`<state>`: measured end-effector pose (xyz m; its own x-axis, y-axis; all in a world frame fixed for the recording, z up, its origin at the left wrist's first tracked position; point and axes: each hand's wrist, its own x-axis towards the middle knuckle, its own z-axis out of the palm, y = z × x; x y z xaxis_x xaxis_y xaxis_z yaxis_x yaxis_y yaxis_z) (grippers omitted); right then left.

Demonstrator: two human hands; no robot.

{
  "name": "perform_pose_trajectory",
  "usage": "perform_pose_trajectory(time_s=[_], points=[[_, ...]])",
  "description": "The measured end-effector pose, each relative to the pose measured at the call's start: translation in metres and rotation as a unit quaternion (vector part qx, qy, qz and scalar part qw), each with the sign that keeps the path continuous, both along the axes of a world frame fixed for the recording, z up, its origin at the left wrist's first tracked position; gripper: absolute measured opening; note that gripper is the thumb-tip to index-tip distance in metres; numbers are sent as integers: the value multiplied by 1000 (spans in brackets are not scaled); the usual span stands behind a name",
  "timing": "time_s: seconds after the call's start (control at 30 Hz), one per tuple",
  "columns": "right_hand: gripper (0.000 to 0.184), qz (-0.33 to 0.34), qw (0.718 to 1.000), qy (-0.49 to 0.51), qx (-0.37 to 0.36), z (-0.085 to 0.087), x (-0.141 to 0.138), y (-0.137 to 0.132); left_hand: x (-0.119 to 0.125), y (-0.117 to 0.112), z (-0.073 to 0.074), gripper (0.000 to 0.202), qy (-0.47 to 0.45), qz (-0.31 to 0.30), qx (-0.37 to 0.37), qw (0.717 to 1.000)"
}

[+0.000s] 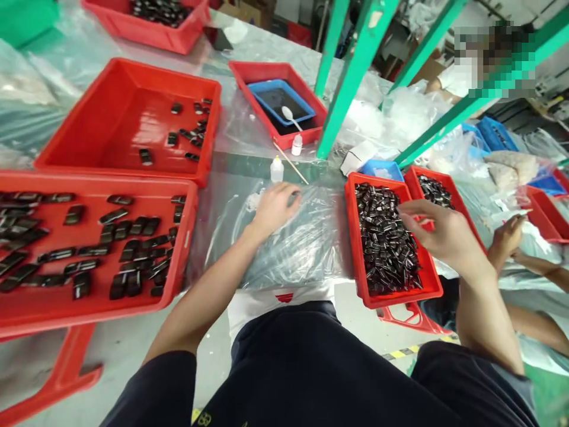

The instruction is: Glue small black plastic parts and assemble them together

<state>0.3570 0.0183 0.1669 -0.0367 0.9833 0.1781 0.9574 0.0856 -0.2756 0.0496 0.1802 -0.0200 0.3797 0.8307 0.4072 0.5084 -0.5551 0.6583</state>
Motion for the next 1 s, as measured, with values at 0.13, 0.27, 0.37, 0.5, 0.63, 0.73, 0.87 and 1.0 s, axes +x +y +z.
perform_pose_trajectory(time_s=[0.13,0.27,0.37,0.5,0.63,0.73,0.87,1.0], points=[[33,-14,994,-83,-75,-55,24,44,-25,17,8,20,-39,131,19,990],[36,2,960,-209,-186,-88,21,62,-32,36,2,56,-60,185,-17,981],[37,-12,944,-255,-208,-97,17,63,-23,46,-4,77,-39,175,-63,982],[39,-25,936,-268,-226,-97,22,63,-12,50,-8,75,0,166,-109,980],[31,-35,937,-258,-234,-94,27,62,-10,47,-9,51,8,162,-80,984],[28,-36,943,-246,-220,-95,28,61,-10,45,-11,44,-19,170,-63,983],[26,-37,960,-206,-186,-98,32,59,-11,44,-11,43,-94,193,-37,976],[28,-50,978,-139,-146,-100,36,56,-15,40,-8,46,-166,210,-19,963]])
